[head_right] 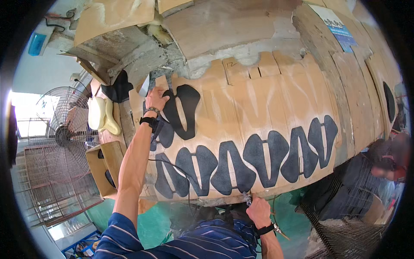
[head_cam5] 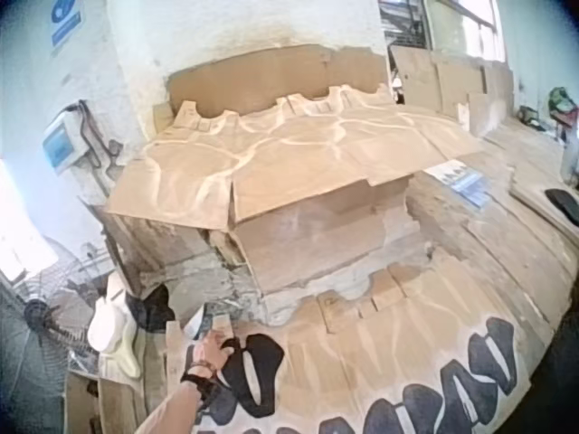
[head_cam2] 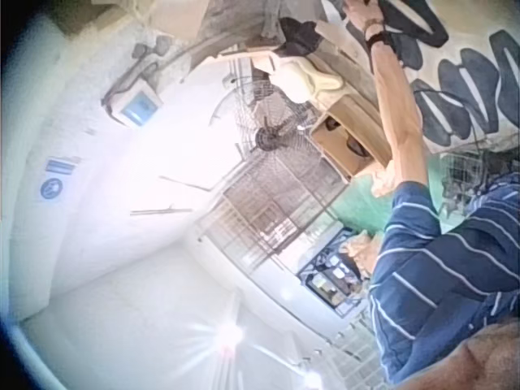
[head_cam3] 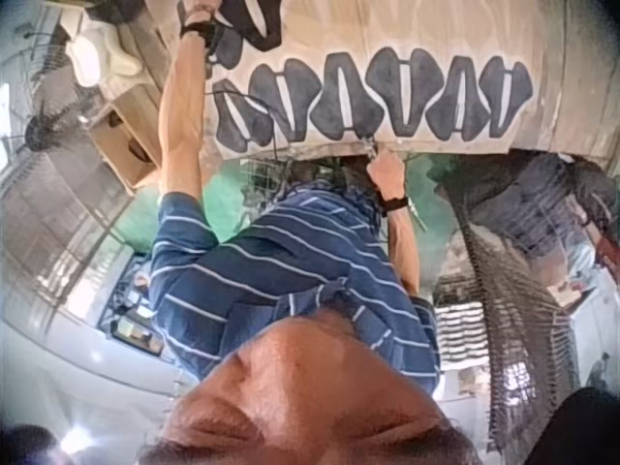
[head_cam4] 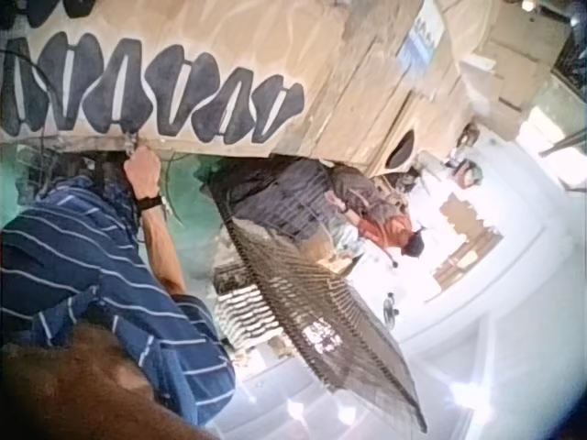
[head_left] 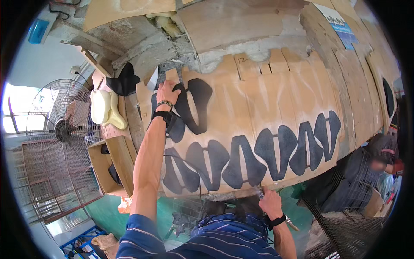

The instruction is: Applying adhesive using a spray gun to black foam cutouts and arranging them on a workspace.

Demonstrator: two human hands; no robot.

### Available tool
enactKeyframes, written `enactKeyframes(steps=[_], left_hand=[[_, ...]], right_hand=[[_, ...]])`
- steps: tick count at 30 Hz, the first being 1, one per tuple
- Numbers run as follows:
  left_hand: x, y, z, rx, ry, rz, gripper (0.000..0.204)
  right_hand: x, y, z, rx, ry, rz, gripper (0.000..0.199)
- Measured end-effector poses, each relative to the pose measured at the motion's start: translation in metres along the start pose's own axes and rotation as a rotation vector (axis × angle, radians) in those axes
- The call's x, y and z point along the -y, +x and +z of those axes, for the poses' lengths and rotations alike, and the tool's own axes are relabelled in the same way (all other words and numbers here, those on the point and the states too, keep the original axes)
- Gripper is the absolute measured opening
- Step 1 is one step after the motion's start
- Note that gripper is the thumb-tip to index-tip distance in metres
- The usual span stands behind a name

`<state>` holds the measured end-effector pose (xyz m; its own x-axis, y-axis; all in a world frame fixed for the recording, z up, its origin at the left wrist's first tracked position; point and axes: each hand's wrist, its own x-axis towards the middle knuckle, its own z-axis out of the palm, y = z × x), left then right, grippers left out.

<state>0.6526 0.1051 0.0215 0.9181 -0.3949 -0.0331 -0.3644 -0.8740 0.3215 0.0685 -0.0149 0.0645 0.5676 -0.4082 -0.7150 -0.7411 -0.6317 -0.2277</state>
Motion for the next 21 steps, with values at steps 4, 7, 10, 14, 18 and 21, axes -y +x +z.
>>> enactKeyframes(steps=[4,7,10,14,18,21], left_hand=[[-0.012,-0.012,0.0,-0.008,0.015,-0.01,0.051],[-0.01,-0.019,0.0,-0.076,-0.011,0.021,0.05],[-0.008,-0.027,0.004,-0.155,-0.018,0.117,0.051],[-0.008,-0.031,0.006,-0.188,-0.052,0.132,0.052],[-0.009,-0.031,0.007,-0.189,-0.058,0.112,0.052],[0.009,-0.026,0.006,-0.22,-0.026,0.282,0.056]], right_hand=[[0.003,-0.002,-0.005,-0.033,0.025,-0.021,0.029],[0.001,0.0,0.001,-0.034,0.046,0.004,0.027],[-0.001,0.002,0.005,-0.031,0.057,0.028,0.027],[0.003,0.0,-0.005,-0.007,0.011,-0.007,0.024],[0.004,0.0,-0.007,-0.029,0.034,-0.007,0.024],[0.006,0.002,-0.008,0.002,0.011,-0.005,0.023]])
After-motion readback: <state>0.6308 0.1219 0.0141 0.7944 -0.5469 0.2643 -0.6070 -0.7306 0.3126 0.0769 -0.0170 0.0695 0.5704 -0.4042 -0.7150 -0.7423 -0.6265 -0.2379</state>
